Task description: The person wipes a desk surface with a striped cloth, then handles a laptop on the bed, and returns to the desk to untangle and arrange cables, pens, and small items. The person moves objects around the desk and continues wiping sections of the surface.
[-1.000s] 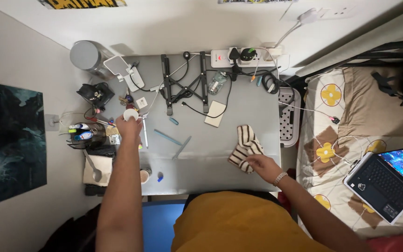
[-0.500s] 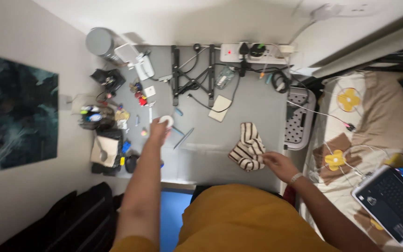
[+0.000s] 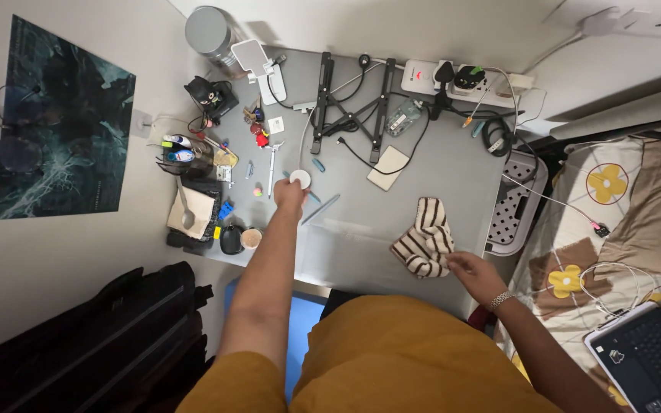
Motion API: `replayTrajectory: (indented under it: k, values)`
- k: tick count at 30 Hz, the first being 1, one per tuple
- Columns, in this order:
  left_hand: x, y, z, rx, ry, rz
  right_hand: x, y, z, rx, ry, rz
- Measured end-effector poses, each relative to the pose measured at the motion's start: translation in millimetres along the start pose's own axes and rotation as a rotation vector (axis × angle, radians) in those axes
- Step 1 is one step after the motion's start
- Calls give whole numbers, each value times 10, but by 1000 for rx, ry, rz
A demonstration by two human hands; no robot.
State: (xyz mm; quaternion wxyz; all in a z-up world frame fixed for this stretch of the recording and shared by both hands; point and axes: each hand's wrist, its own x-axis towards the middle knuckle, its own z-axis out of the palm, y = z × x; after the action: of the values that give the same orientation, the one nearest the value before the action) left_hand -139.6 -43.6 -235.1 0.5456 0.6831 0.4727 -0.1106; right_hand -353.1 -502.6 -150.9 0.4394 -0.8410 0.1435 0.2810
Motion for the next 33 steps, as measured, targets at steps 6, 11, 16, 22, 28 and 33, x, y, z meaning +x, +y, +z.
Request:
replayTrajectory:
  k: [6, 11, 16, 22, 28, 33]
  values:
    - [96, -97, -8, 283, 206, 93, -68, -112, -12, -20, -24, 47]
    - [-18, -34, -77, 638, 203, 261, -113, -216, -6, -14, -23, 80]
    - [-79, -11, -60, 694, 113, 266, -124, -239, 12, 41, -18, 67]
    - [-884, 297, -70, 613, 115, 449, -107, -168, 17, 38, -3, 58]
    - [-1538, -83, 246, 809, -154, 604, -111, -235, -59, 55, 0, 25]
    - [-1841, -750, 387, 1154, -395, 578, -40, -63, -52, 71, -15, 8]
